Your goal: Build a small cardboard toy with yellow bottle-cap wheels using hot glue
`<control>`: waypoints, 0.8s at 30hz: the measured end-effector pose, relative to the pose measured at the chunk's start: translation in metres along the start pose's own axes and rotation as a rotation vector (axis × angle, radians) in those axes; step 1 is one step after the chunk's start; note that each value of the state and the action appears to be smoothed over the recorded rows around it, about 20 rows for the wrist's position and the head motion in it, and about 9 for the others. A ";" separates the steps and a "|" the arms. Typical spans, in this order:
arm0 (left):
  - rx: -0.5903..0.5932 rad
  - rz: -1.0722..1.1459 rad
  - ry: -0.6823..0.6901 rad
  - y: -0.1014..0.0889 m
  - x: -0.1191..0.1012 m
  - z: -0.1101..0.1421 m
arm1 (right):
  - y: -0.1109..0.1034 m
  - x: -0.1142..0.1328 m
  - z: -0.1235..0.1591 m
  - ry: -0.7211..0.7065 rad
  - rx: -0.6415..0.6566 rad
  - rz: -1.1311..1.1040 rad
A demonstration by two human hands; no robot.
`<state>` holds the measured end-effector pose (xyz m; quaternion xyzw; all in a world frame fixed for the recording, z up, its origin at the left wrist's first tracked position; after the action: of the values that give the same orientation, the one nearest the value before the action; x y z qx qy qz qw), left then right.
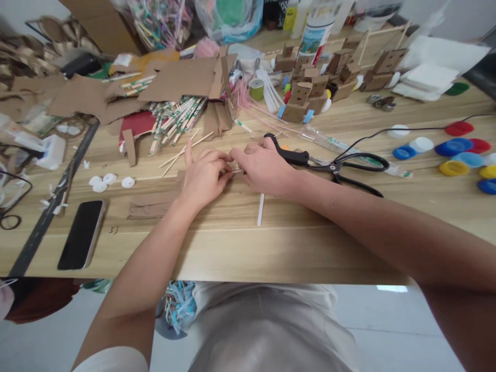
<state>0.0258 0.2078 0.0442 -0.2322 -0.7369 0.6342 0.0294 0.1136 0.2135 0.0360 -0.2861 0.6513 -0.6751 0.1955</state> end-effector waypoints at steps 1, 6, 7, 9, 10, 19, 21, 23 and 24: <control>0.004 0.000 -0.002 0.000 0.000 0.000 | 0.000 0.000 0.000 0.006 0.008 -0.001; 0.012 0.011 -0.002 0.002 -0.001 -0.001 | -0.003 0.002 -0.001 0.030 0.038 0.009; 0.016 0.012 -0.006 0.002 0.000 -0.001 | -0.003 0.002 -0.001 0.035 0.046 0.009; 0.028 0.010 -0.021 0.003 0.002 0.000 | -0.003 0.002 -0.001 0.052 0.069 0.005; 0.033 0.007 -0.031 0.002 0.003 0.000 | -0.002 0.001 -0.001 0.065 0.083 0.002; -0.098 0.110 -0.141 -0.025 0.033 -0.003 | 0.000 -0.001 0.000 0.049 0.055 -0.026; -0.092 0.124 -0.146 -0.024 0.034 -0.003 | 0.000 0.000 0.000 0.031 0.042 -0.002; -0.062 0.121 -0.146 -0.021 0.032 -0.003 | 0.001 0.000 0.000 0.026 0.040 0.023; -0.042 0.115 -0.145 -0.019 0.030 -0.003 | 0.001 0.000 0.000 0.026 0.042 0.029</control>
<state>-0.0057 0.2200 0.0551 -0.2283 -0.7357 0.6343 -0.0654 0.1133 0.2136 0.0350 -0.2637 0.6435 -0.6895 0.2025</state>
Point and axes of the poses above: each hand's wrist, its own z-axis away from the middle knuckle, its own y-axis out of the palm, x = y × z, the point moved 9 cm from there along -z, towards the middle knuckle, and after that the axes turned 2 degrees about -z, right-handed, at the moved point
